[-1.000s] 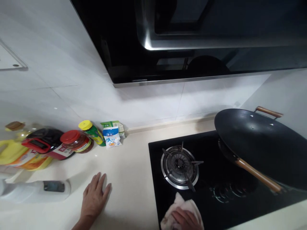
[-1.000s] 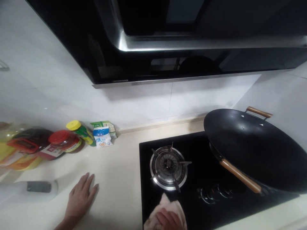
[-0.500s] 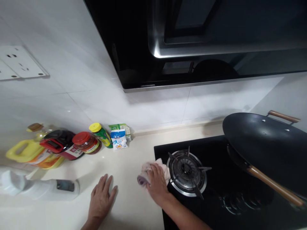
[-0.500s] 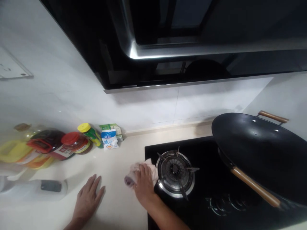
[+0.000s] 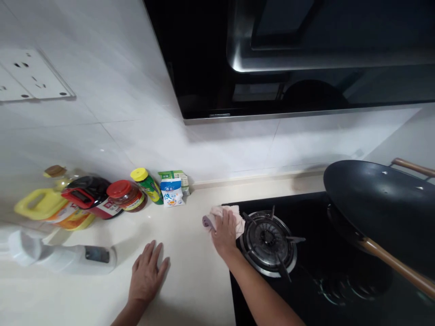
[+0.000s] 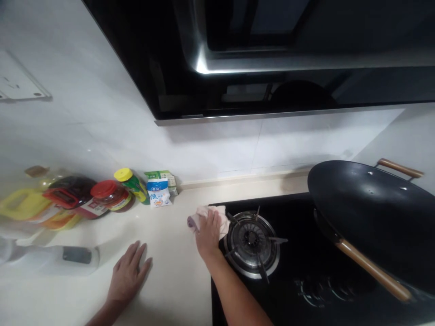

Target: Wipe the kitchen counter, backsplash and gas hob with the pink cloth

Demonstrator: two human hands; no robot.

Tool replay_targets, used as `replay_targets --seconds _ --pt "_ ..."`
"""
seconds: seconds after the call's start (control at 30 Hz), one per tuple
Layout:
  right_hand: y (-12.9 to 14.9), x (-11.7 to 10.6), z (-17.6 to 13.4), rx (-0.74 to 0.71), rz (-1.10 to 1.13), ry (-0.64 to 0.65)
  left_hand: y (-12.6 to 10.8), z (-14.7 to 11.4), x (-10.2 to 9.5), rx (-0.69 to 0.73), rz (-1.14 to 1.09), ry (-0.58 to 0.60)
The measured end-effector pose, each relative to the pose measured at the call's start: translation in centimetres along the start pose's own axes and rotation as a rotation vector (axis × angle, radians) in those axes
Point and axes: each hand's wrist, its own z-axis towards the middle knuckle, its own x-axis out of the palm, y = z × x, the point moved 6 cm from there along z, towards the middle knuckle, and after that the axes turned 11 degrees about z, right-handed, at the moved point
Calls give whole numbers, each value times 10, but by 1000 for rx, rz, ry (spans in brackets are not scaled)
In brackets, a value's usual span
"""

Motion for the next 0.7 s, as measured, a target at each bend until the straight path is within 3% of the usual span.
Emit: replay_targets --seconds 0.13,0.33,0.5,0.7 --pt "-4 4 -70 -134 25 158 -2 2 -2 7 9 12" --pt "-26 -17 -177 -280 87 298 -5 6 -6 15 9 64" --pt "-87 -60 -235 -257 -41 172 -13 8 -15 4 15 124" --pt "-176 -150 -265 -52 -272 -91 -19 7 -24 -9 -6 121"
